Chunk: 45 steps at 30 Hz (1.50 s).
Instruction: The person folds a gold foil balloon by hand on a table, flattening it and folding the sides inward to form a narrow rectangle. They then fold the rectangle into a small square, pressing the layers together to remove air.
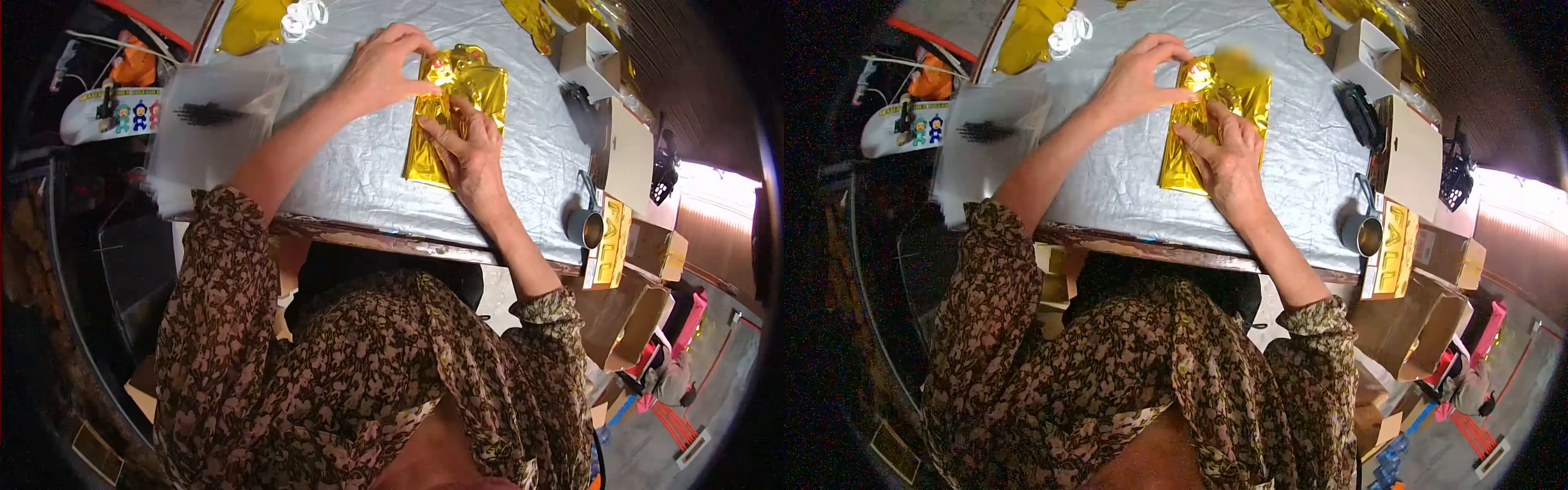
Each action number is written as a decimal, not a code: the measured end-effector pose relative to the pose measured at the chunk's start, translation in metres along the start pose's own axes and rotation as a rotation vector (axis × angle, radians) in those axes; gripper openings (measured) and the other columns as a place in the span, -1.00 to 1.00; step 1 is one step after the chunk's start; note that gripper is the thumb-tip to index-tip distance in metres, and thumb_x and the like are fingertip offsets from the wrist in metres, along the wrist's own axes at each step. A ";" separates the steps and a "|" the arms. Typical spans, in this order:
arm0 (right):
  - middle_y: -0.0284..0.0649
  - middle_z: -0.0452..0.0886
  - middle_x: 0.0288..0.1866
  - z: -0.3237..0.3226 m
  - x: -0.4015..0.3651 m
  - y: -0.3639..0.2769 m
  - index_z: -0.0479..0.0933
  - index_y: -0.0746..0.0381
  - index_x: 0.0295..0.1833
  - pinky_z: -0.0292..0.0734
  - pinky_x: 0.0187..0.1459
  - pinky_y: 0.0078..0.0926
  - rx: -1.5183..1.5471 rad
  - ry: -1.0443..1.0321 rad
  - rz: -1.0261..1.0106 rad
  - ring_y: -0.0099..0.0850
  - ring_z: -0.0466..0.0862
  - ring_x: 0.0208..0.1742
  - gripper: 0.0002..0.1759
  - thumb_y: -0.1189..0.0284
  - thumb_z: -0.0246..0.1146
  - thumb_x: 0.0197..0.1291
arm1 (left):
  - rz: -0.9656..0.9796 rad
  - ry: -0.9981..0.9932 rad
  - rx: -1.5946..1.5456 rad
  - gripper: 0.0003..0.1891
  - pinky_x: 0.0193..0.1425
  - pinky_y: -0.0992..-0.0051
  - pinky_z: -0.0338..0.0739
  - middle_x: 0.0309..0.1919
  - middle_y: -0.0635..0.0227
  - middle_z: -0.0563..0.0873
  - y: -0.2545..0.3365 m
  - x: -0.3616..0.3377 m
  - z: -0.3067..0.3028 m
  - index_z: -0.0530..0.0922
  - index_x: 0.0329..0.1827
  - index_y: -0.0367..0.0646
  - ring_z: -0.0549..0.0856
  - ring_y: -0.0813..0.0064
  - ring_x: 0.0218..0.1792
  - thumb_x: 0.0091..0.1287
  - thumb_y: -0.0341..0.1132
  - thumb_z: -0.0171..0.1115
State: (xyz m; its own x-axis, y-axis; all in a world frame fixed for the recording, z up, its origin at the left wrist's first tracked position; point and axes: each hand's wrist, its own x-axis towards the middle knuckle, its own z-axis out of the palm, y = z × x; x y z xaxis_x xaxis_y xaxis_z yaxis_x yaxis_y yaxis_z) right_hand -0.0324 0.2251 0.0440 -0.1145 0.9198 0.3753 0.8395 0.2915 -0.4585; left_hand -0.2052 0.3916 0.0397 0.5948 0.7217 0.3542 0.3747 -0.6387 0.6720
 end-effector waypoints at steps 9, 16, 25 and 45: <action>-0.06 0.52 0.46 -0.001 -0.002 -0.004 0.80 -0.18 0.23 0.42 0.35 -0.09 -0.006 -0.016 0.024 -0.07 0.54 0.28 -0.59 0.39 0.48 0.29 | 0.022 -0.202 -0.182 -0.58 0.33 0.29 0.59 0.32 0.25 0.60 -0.028 0.013 -0.003 0.70 0.28 -0.08 0.67 0.19 0.24 0.35 -0.32 0.43; -0.06 0.49 0.51 0.001 -0.003 -0.003 0.81 -0.18 0.22 0.41 0.36 -0.10 0.006 -0.007 0.026 -0.04 0.52 0.30 -0.58 0.41 0.49 0.27 | -0.078 -0.371 -0.117 -0.61 0.33 0.30 0.60 0.19 0.22 0.65 -0.018 0.044 -0.013 0.77 0.17 0.02 0.69 0.24 0.18 0.24 -0.31 0.47; -0.06 0.46 0.55 0.001 -0.001 -0.005 0.81 -0.18 0.22 0.41 0.38 -0.09 0.015 -0.010 0.040 -0.03 0.51 0.31 -0.58 0.42 0.50 0.28 | -0.085 -0.150 0.132 -0.78 -0.11 0.43 0.62 -0.08 0.40 0.70 -0.026 0.045 0.001 0.79 -0.08 0.00 0.69 0.48 -0.28 0.25 -0.23 0.54; -0.06 0.52 0.49 -0.001 -0.003 -0.004 0.80 -0.18 0.23 0.40 0.40 -0.07 0.028 -0.024 0.047 -0.03 0.52 0.35 -0.61 0.38 0.48 0.30 | -0.028 -0.007 0.125 -0.48 0.12 0.29 0.70 0.09 0.18 0.60 -0.014 0.013 0.010 0.57 -0.02 -0.23 0.71 0.20 -0.01 0.21 -0.08 0.67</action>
State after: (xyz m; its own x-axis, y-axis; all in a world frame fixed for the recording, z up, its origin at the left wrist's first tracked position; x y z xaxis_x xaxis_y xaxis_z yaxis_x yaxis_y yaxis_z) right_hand -0.0350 0.2215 0.0452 -0.0877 0.9386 0.3337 0.8291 0.2544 -0.4979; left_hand -0.1961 0.4075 0.0284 0.5877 0.7378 0.3320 0.4766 -0.6473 0.5948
